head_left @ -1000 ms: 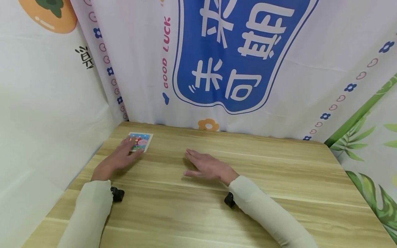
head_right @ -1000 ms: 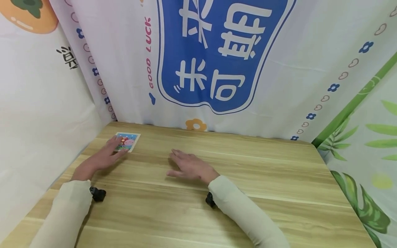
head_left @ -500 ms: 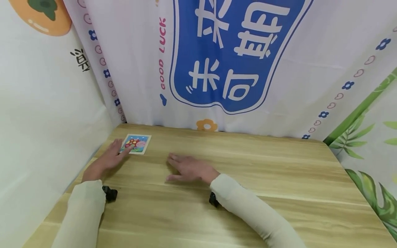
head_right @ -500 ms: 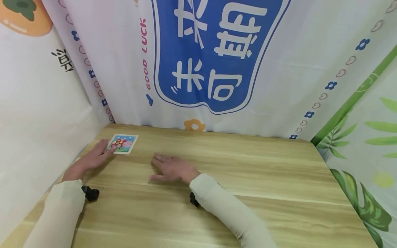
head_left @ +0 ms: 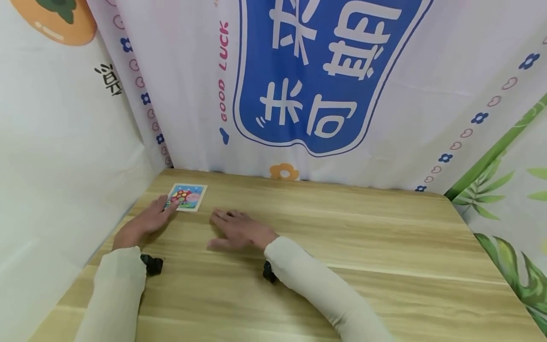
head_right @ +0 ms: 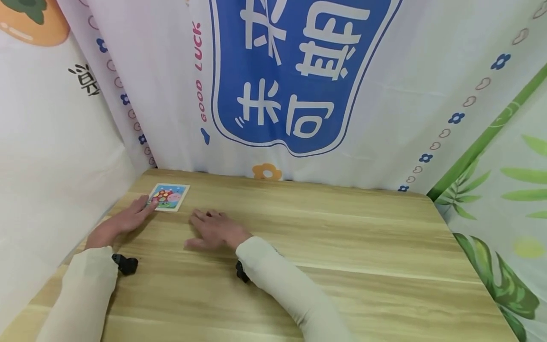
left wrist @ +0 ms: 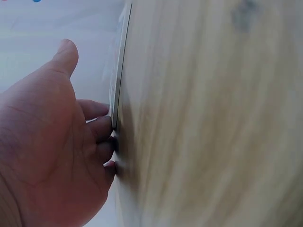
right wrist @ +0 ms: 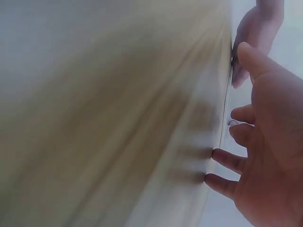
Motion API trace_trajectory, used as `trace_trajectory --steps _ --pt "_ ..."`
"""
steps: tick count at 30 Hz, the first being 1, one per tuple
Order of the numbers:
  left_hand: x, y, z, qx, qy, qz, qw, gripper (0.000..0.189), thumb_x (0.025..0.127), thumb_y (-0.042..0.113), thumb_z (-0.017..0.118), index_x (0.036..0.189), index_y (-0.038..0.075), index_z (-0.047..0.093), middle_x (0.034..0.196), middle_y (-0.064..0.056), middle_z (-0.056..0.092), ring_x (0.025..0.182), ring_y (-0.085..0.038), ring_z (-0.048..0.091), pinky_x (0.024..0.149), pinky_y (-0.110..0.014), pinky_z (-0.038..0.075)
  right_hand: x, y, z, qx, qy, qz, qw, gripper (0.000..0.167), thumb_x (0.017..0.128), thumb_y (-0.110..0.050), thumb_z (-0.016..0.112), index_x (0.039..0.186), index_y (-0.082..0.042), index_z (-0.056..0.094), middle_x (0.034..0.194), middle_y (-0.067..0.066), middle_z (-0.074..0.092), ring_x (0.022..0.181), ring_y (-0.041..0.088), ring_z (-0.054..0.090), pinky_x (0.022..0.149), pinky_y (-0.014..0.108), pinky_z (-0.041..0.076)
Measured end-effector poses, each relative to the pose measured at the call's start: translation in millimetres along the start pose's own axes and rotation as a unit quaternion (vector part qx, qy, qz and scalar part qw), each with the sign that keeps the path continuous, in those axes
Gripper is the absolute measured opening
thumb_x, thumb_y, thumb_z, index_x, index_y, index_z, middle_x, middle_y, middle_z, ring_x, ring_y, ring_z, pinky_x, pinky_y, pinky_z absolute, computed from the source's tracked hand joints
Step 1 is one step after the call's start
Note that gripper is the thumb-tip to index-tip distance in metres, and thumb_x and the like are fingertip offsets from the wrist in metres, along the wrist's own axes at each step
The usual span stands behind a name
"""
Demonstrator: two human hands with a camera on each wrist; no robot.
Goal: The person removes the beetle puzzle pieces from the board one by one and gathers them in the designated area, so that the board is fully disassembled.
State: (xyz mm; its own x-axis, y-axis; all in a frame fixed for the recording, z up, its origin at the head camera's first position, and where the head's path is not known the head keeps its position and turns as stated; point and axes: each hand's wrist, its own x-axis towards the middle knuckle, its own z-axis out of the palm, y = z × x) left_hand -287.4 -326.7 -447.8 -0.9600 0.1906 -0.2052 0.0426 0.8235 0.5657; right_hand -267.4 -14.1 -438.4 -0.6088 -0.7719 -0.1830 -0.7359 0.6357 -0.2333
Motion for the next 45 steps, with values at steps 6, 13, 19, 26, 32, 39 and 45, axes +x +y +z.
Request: trace_trajectory --steps 6,13,19,26,32,39,45 --pt "3.1 1.6 -6.1 0.014 -0.014 -0.011 0.9997 0.092 0.108 0.060 0.022 0.157 -0.013 -0.004 0.159 -0.041 -0.009 0.145 -0.060 -0.008 0.114 -0.071 0.002 15.3 -10 -7 0.014 -0.013 0.027 0.9994 0.086 0.102 -0.070 0.037 0.168 -0.021 0.011 0.172 -0.002 0.006 0.156 0.030 0.009 0.123 0.047 0.012" --pt "3.3 -4.1 -5.6 0.033 -0.022 -0.019 0.9990 0.105 0.103 0.065 0.043 0.158 -0.012 -0.003 0.158 -0.045 -0.005 0.143 -0.064 0.000 0.112 -0.074 0.008 30.6 -23 -7 0.027 -0.025 0.042 0.9984 0.087 0.101 -0.072 0.035 0.168 -0.024 0.007 0.172 -0.007 0.005 0.156 0.026 0.005 0.123 0.044 0.008" --pt "2.0 -3.1 -4.0 0.034 -0.025 -0.019 0.9989 0.105 0.102 0.061 0.051 0.158 -0.012 -0.001 0.158 -0.044 -0.003 0.144 -0.063 -0.001 0.113 -0.072 0.008 36.7 -28 -5 0.019 -0.025 0.051 0.9982 0.085 0.101 -0.072 0.035 0.168 -0.026 0.007 0.171 -0.009 0.004 0.156 0.026 0.005 0.123 0.045 0.008" --pt "2.5 -1.6 -5.4 0.045 -0.024 -0.013 0.9986 0.107 0.101 0.060 0.054 0.158 -0.012 0.001 0.158 -0.045 -0.001 0.144 -0.063 0.003 0.113 -0.072 0.011 42.2 -32 -6 0.002 -0.028 0.067 0.9974 0.085 0.101 -0.072 0.034 0.168 -0.028 0.006 0.171 -0.012 0.003 0.156 0.024 0.006 0.123 0.045 0.009" --pt "4.8 -0.6 -7.6 0.049 -0.025 -0.020 0.9983 0.107 0.101 0.061 0.055 0.159 -0.012 0.001 0.157 -0.045 -0.001 0.143 -0.064 0.004 0.112 -0.072 0.011 45.7 -33 -8 -0.006 -0.026 0.076 0.9968 0.083 0.102 -0.069 0.038 0.168 -0.029 0.007 0.171 -0.014 0.004 0.156 0.024 0.008 0.123 0.045 0.010" --pt "4.4 -1.9 -6.4 0.057 -0.026 -0.019 0.9979 0.108 0.100 0.061 0.055 0.159 -0.012 0.002 0.158 -0.044 -0.001 0.144 -0.062 0.003 0.113 -0.071 0.011 49.4 -33 -5 -0.018 -0.020 0.073 0.9970 0.078 0.104 -0.065 0.039 0.167 -0.030 0.010 0.171 -0.012 0.008 0.155 0.024 0.011 0.123 0.046 0.012" --pt "0.9 -3.4 -8.1 0.065 -0.024 -0.024 0.9973 0.108 0.100 0.061 0.056 0.158 -0.013 0.004 0.156 -0.046 0.001 0.142 -0.064 0.006 0.112 -0.072 0.013 52.6 -35 -2 -0.015 -0.017 0.063 0.9977 0.078 0.103 -0.065 0.040 0.167 -0.031 0.011 0.171 -0.014 0.006 0.155 0.024 0.011 0.123 0.046 0.013"
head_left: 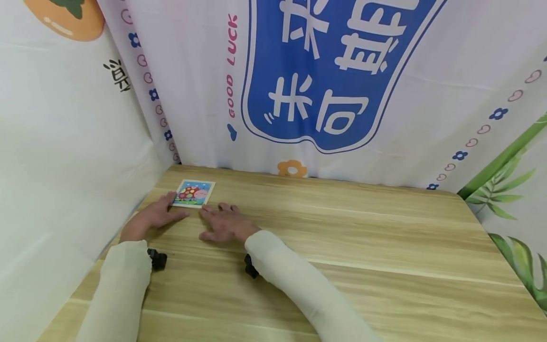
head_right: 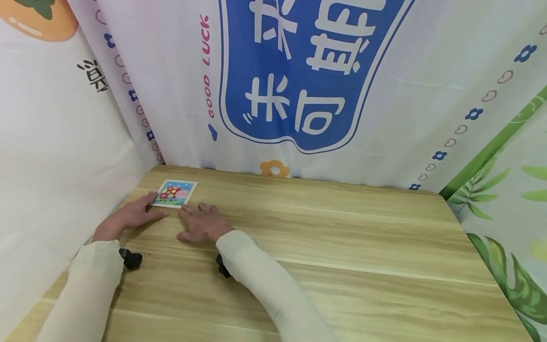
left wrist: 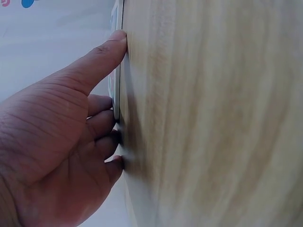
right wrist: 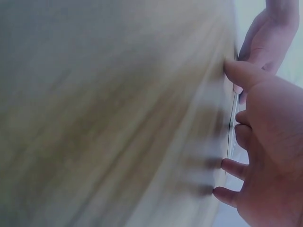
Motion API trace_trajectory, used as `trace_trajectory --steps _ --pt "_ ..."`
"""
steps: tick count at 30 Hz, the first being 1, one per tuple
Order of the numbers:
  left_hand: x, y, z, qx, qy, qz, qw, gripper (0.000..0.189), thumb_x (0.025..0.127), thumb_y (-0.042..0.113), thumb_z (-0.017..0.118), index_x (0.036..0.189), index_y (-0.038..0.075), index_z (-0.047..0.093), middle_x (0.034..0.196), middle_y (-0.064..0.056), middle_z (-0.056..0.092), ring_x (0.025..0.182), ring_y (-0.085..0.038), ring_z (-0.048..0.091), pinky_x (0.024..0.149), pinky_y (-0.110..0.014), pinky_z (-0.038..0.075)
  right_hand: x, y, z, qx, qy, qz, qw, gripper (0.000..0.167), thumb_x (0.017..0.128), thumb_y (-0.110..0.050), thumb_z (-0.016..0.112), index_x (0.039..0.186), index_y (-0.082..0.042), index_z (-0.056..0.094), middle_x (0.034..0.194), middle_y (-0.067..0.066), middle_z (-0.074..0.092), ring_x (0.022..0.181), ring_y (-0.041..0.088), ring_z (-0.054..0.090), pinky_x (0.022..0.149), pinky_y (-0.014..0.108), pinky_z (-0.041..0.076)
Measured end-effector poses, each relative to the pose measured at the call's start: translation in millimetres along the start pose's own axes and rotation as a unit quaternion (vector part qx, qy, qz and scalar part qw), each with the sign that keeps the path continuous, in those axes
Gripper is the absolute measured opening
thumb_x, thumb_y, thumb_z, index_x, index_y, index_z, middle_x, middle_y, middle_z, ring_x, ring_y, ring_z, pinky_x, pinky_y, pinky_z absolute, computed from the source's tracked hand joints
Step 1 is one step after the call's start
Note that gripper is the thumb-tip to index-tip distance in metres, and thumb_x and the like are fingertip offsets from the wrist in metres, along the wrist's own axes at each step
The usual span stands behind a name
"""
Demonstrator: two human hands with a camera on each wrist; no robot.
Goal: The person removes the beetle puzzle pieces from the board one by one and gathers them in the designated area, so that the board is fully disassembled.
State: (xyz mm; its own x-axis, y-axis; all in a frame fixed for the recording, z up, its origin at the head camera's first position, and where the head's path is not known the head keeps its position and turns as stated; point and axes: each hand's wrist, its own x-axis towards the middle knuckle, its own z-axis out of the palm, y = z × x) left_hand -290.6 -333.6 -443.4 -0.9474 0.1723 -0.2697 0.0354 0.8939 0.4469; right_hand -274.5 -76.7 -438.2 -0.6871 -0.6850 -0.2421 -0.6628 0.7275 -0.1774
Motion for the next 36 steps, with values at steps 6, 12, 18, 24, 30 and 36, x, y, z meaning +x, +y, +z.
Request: trace_trajectory --steps 6,12,18,24,30,36 --pt "0.6 1.8 -1.0 0.001 0.005 0.004 1.0000 0.108 0.098 0.063 0.057 0.159 -0.011 0.006 0.157 -0.046 0.003 0.142 -0.065 0.009 0.112 -0.072 0.015 1.7 2 -1 -0.020 -0.003 0.008 0.9998 0.079 0.103 -0.067 0.039 0.167 -0.031 0.012 0.171 -0.014 0.007 0.155 0.022 0.012 0.122 0.045 0.016" --pt "1.5 2.2 -2.3 0.006 0.011 0.008 0.9999 0.107 0.098 0.061 0.058 0.159 -0.011 0.008 0.157 -0.045 0.005 0.142 -0.064 0.010 0.112 -0.072 0.017 0.8 2 -5 -0.029 -0.005 0.014 0.9995 0.078 0.102 -0.068 0.038 0.167 -0.030 0.015 0.170 -0.016 0.009 0.155 0.019 0.012 0.122 0.043 0.016" --pt "3.9 2.4 -4.5 0.014 0.011 0.015 0.9997 0.106 0.099 0.061 0.058 0.159 -0.012 0.010 0.157 -0.045 0.008 0.140 -0.066 0.014 0.111 -0.073 0.019 0.0 2 -7 -0.029 -0.008 0.014 0.9995 0.078 0.103 -0.067 0.038 0.167 -0.029 0.015 0.170 -0.016 0.010 0.155 0.020 0.012 0.122 0.043 0.016" --pt "3.1 6.6 -1.9 0.032 0.019 0.034 0.9987 0.099 0.101 0.057 0.056 0.158 -0.012 0.015 0.155 -0.046 0.013 0.139 -0.067 0.017 0.110 -0.073 0.020 -4.3 5 -6 -0.042 -0.007 0.013 0.9990 0.075 0.104 -0.065 0.038 0.167 -0.028 0.017 0.170 -0.013 0.012 0.155 0.020 0.013 0.122 0.045 0.017" --pt "-8.2 15.8 7.3 0.035 0.018 0.053 0.9978 0.094 0.102 0.054 0.058 0.157 -0.012 0.021 0.152 -0.047 0.021 0.137 -0.066 0.023 0.109 -0.072 0.024 -21.8 7 -2 -0.069 -0.010 -0.003 0.9976 0.075 0.104 -0.064 0.040 0.167 -0.027 0.019 0.170 -0.011 0.016 0.155 0.021 0.015 0.123 0.045 0.015" --pt "-16.8 34.0 13.1 0.044 0.024 0.094 0.9943 0.083 0.102 0.048 0.061 0.155 -0.010 0.034 0.151 -0.041 0.035 0.134 -0.061 0.037 0.107 -0.069 0.032 -47.9 21 3 -0.096 0.008 -0.042 0.9945 0.073 0.106 -0.061 0.041 0.166 -0.023 0.024 0.169 -0.007 0.021 0.154 0.021 0.017 0.122 0.048 0.016"
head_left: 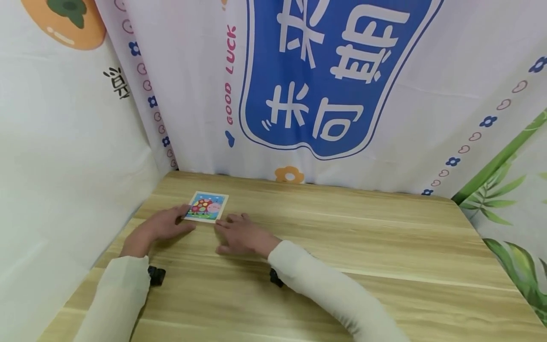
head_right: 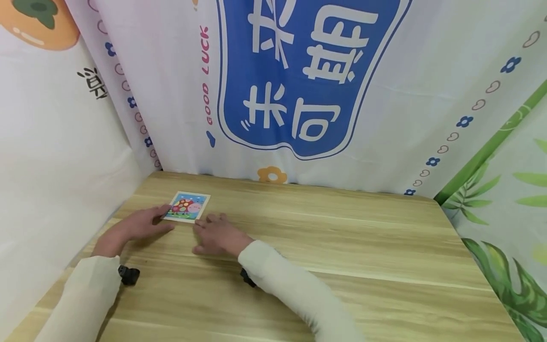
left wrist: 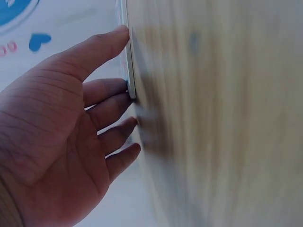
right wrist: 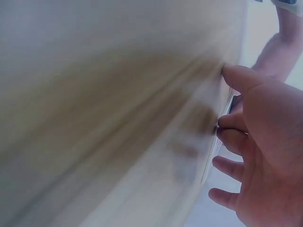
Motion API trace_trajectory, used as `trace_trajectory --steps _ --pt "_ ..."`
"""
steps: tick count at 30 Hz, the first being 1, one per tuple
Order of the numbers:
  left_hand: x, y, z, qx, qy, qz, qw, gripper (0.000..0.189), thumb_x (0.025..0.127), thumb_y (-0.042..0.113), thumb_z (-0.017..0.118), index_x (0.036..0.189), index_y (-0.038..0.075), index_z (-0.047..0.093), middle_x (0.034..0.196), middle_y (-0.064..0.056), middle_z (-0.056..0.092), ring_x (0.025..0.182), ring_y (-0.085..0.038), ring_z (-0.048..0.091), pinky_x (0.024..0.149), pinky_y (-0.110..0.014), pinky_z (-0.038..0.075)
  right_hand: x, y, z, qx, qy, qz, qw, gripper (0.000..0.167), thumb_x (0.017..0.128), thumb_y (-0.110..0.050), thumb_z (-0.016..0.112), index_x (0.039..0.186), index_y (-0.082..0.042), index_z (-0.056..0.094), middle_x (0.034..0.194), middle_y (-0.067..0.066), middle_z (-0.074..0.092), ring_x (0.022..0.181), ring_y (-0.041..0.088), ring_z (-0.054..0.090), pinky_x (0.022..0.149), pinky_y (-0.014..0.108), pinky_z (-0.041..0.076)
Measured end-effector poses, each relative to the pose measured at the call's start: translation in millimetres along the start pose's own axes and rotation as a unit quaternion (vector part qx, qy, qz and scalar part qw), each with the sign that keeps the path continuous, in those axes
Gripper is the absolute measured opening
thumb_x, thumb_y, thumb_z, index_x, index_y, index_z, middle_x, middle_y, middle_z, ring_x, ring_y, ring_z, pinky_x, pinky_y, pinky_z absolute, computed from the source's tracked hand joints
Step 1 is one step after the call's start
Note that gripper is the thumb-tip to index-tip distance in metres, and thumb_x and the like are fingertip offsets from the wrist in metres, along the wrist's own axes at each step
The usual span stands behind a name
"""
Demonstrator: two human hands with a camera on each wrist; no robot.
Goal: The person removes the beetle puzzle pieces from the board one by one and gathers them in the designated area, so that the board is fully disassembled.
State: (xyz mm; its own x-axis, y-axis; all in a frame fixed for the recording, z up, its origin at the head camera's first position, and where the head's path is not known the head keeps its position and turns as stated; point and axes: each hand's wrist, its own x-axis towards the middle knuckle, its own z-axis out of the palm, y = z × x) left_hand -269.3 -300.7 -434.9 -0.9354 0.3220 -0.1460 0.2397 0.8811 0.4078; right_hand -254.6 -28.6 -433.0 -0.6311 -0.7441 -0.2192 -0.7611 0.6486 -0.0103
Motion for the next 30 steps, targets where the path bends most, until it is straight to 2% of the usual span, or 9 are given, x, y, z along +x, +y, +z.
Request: trace_trajectory --steps 8,12,17,21,25,30 --pt "3.6 40.0 11.8 0.012 -0.017 0.061 0.9980 0.071 0.102 0.042 0.064 0.154 -0.003 0.044 0.154 -0.032 0.040 0.138 -0.052 0.040 0.109 -0.064 0.034 -59.6 25 8 0.004 0.019 -0.024 0.9995 0.074 0.104 -0.060 0.047 0.164 -0.019 0.031 0.167 -0.003 0.029 0.153 0.024 0.024 0.120 0.053 0.022" --pt "4.9 67.2 21.8 0.034 -0.023 0.093 0.9948 0.068 0.101 0.038 0.066 0.151 -0.003 0.047 0.150 -0.029 0.047 0.136 -0.049 0.045 0.109 -0.061 0.037 -92.2 39 16 0.018 0.035 -0.034 0.9986 0.072 0.105 -0.058 0.047 0.162 -0.016 0.035 0.165 0.000 0.032 0.152 0.026 0.027 0.119 0.053 0.024" --pt "8.5 103.2 37.7 0.074 -0.030 0.139 0.9870 0.064 0.101 0.035 0.068 0.148 -0.004 0.050 0.148 -0.025 0.052 0.136 -0.044 0.048 0.110 -0.056 0.037 -133.6 61 24 0.045 0.046 -0.048 0.9967 0.068 0.105 -0.054 0.051 0.159 -0.013 0.041 0.161 0.001 0.040 0.148 0.028 0.035 0.117 0.053 0.029" --pt "3.0 129.1 48.4 0.079 -0.049 0.155 0.9836 0.064 0.101 0.036 0.068 0.149 -0.002 0.051 0.150 -0.022 0.051 0.138 -0.040 0.046 0.112 -0.054 0.036 -163.8 77 31 0.072 0.045 -0.051 0.9951 0.066 0.104 -0.052 0.054 0.156 -0.011 0.046 0.157 0.002 0.046 0.145 0.027 0.041 0.116 0.051 0.032" --pt "-0.6 152.1 56.4 0.075 -0.068 0.166 0.9810 0.064 0.101 0.037 0.068 0.151 0.001 0.050 0.152 -0.018 0.050 0.140 -0.036 0.046 0.113 -0.051 0.036 -192.9 92 38 0.105 0.050 -0.036 0.9925 0.063 0.103 -0.048 0.058 0.154 -0.011 0.049 0.155 0.002 0.049 0.141 0.026 0.046 0.115 0.047 0.034" --pt "6.5 177.3 64.4 0.092 -0.075 0.181 0.9763 0.066 0.100 0.040 0.068 0.152 0.005 0.050 0.154 -0.013 0.050 0.141 -0.029 0.045 0.114 -0.045 0.036 -221.0 100 42 0.142 0.062 -0.001 0.9879 0.058 0.103 -0.045 0.060 0.151 -0.012 0.054 0.152 0.002 0.052 0.139 0.028 0.049 0.113 0.049 0.037"
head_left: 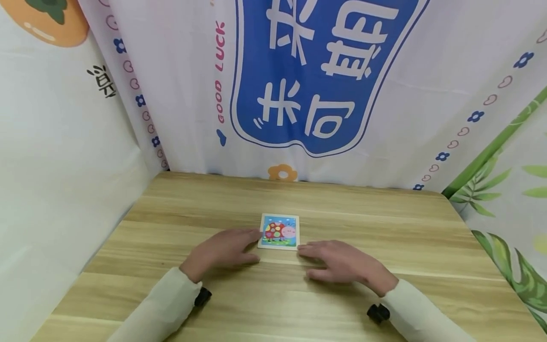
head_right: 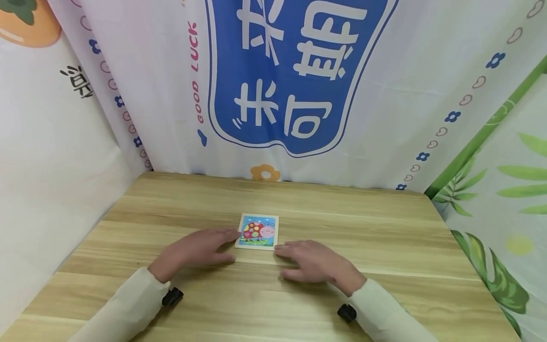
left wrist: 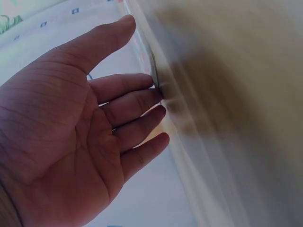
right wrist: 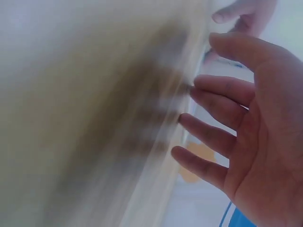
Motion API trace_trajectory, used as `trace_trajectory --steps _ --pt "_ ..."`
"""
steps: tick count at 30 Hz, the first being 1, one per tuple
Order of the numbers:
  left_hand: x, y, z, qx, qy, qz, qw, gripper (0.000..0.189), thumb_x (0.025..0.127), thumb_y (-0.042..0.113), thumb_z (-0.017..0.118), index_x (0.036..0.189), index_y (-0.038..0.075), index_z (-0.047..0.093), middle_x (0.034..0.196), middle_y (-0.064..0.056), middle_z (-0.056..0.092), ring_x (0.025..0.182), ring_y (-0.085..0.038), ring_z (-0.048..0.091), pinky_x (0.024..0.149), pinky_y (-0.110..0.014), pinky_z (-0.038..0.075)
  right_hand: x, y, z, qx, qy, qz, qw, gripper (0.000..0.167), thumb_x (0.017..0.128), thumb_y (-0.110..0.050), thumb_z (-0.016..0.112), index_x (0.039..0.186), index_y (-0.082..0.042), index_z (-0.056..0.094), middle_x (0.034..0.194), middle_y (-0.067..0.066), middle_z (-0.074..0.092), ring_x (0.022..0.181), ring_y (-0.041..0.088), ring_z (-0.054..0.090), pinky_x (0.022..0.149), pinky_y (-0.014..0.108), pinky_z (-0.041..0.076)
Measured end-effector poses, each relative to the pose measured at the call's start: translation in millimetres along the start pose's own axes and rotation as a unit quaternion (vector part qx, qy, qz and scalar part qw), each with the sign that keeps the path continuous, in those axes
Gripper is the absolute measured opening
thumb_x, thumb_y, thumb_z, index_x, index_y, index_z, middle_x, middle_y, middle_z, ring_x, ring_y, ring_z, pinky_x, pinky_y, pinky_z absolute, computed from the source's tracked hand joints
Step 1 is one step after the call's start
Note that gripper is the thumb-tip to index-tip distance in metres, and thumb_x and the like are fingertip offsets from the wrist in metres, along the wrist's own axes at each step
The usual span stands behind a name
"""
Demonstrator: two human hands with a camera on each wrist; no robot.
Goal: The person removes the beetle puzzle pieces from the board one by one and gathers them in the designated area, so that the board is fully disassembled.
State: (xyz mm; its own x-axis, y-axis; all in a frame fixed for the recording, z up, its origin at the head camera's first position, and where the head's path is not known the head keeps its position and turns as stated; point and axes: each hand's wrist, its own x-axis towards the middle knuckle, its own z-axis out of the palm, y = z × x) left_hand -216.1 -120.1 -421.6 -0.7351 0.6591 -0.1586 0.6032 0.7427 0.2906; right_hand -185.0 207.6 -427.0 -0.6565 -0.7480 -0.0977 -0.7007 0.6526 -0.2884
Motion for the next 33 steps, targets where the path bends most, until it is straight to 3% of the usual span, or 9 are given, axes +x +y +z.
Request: trace_trajectory --steps 7,19,24,29,33 --pt "13.8 13.2 -0.8 0.017 -0.016 -0.005 0.9997 0.067 0.099 0.041 0.069 0.152 0.005 0.050 0.155 -0.011 0.049 0.142 -0.025 0.045 0.114 -0.041 0.036 -13.3 2 1 0.033 0.010 0.036 0.9987 0.055 0.103 -0.044 0.061 0.150 -0.016 0.056 0.152 -0.002 0.052 0.140 0.026 0.048 0.113 0.050 0.037" --pt "12.9 17.8 -4.2 0.016 -0.024 -0.008 0.9995 0.066 0.100 0.039 0.070 0.152 0.003 0.050 0.155 -0.012 0.048 0.143 -0.026 0.044 0.115 -0.042 0.036 -13.6 5 3 0.058 0.028 0.039 0.9971 0.053 0.103 -0.043 0.062 0.149 -0.017 0.058 0.150 -0.001 0.054 0.138 0.025 0.049 0.113 0.049 0.037" --pt "14.5 19.6 -6.1 -0.011 -0.029 -0.011 0.9995 0.065 0.101 0.037 0.068 0.152 0.003 0.049 0.154 -0.013 0.049 0.142 -0.028 0.045 0.114 -0.043 0.037 -11.8 10 4 0.064 0.084 0.035 0.9938 0.047 0.103 -0.034 0.064 0.145 -0.013 0.060 0.142 0.002 0.062 0.129 0.023 0.058 0.107 0.046 0.044" --pt "21.9 22.3 -10.2 -0.034 -0.016 -0.020 0.9991 0.066 0.102 0.034 0.067 0.155 0.002 0.044 0.155 -0.016 0.047 0.141 -0.028 0.046 0.111 -0.043 0.040 -0.2 19 1 0.096 0.142 0.056 0.9837 0.037 0.102 -0.023 0.066 0.138 -0.010 0.066 0.128 0.001 0.070 0.116 0.017 0.065 0.099 0.043 0.051" --pt "34.1 26.5 -10.9 -0.021 -0.013 -0.019 0.9995 0.063 0.102 0.036 0.066 0.156 0.009 0.046 0.160 -0.016 0.040 0.144 -0.029 0.041 0.112 -0.044 0.040 11.7 26 -2 0.078 0.163 0.077 0.9805 0.040 0.101 -0.022 0.068 0.138 -0.006 0.064 0.131 0.005 0.066 0.119 0.021 0.062 0.101 0.045 0.049"
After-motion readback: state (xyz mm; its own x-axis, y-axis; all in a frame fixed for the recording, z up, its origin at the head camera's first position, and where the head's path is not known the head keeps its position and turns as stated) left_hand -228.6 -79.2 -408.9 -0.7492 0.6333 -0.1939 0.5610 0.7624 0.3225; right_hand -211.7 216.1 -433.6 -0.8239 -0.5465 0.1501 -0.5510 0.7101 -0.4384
